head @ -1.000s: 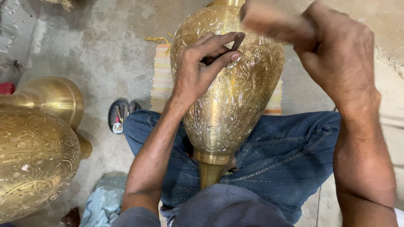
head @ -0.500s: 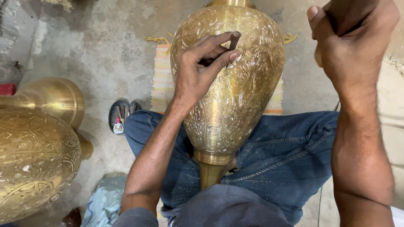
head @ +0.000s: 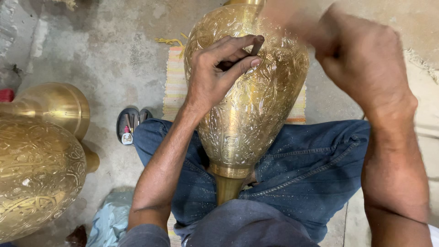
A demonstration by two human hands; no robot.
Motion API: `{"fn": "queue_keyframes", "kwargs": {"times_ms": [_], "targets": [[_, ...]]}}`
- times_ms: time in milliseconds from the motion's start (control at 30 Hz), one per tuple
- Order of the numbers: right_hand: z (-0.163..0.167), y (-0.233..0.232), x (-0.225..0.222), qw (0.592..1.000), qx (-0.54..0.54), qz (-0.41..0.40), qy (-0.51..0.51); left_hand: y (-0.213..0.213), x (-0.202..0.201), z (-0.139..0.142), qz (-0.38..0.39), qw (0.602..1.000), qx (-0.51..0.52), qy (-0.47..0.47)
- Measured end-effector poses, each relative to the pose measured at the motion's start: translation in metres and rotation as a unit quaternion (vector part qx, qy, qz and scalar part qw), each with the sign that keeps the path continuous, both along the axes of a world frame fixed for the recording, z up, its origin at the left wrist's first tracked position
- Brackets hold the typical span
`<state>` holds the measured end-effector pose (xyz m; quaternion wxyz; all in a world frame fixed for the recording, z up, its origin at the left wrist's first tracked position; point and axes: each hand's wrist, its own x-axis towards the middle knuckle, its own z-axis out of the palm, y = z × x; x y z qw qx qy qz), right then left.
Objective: The person is engraving intricate floral patterns onto a brass vase using a chisel and a wooden mallet. They hold the chisel against the vase and strike it repeatedly to create the design.
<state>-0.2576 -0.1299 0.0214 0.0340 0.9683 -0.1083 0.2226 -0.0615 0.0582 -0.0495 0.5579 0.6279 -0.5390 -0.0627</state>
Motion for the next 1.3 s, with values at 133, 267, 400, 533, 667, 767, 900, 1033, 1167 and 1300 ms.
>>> {"fn": "queue_keyframes", "kwargs": {"times_ms": [133,267,400,533,667,767,900,1033,1167,1300], "targets": [[0.003,0.001,0.000,0.998,0.036,0.008,-0.042,-0.003,0.001,0.001,0.008,1.000,0.007,-0.001],[0.005,0.001,-0.001,0.999,-0.022,-0.029,0.000,-0.001,0.001,0.003,-0.023,1.000,-0.004,0.000],[0.004,-0.003,0.001,0.983,0.174,-0.040,-0.035,0.001,0.003,0.005,-0.013,1.000,0.010,-0.004],[0.002,-0.005,0.000,0.999,0.013,0.035,-0.019,0.000,0.005,0.006,-0.021,1.000,-0.005,-0.003],[0.001,-0.002,0.000,0.988,0.148,-0.046,-0.025,-0.001,0.004,0.007,0.026,0.999,0.044,-0.009],[0.001,-0.003,0.001,0.998,0.041,-0.051,0.019,0.000,0.004,0.006,-0.006,1.000,0.001,-0.002],[-0.004,-0.007,0.002,0.998,0.042,0.009,-0.042,0.002,0.004,0.004,-0.015,1.000,0.005,0.004],[-0.007,-0.010,0.000,0.987,0.158,-0.018,-0.010,-0.002,0.006,-0.001,-0.021,1.000,-0.010,-0.016],[-0.005,-0.007,0.000,0.991,0.122,0.007,-0.053,-0.003,0.008,-0.003,-0.003,1.000,0.021,-0.003],[0.002,0.000,0.002,0.977,0.202,-0.036,-0.062,-0.001,0.008,-0.001,-0.017,1.000,0.001,-0.020]]}}
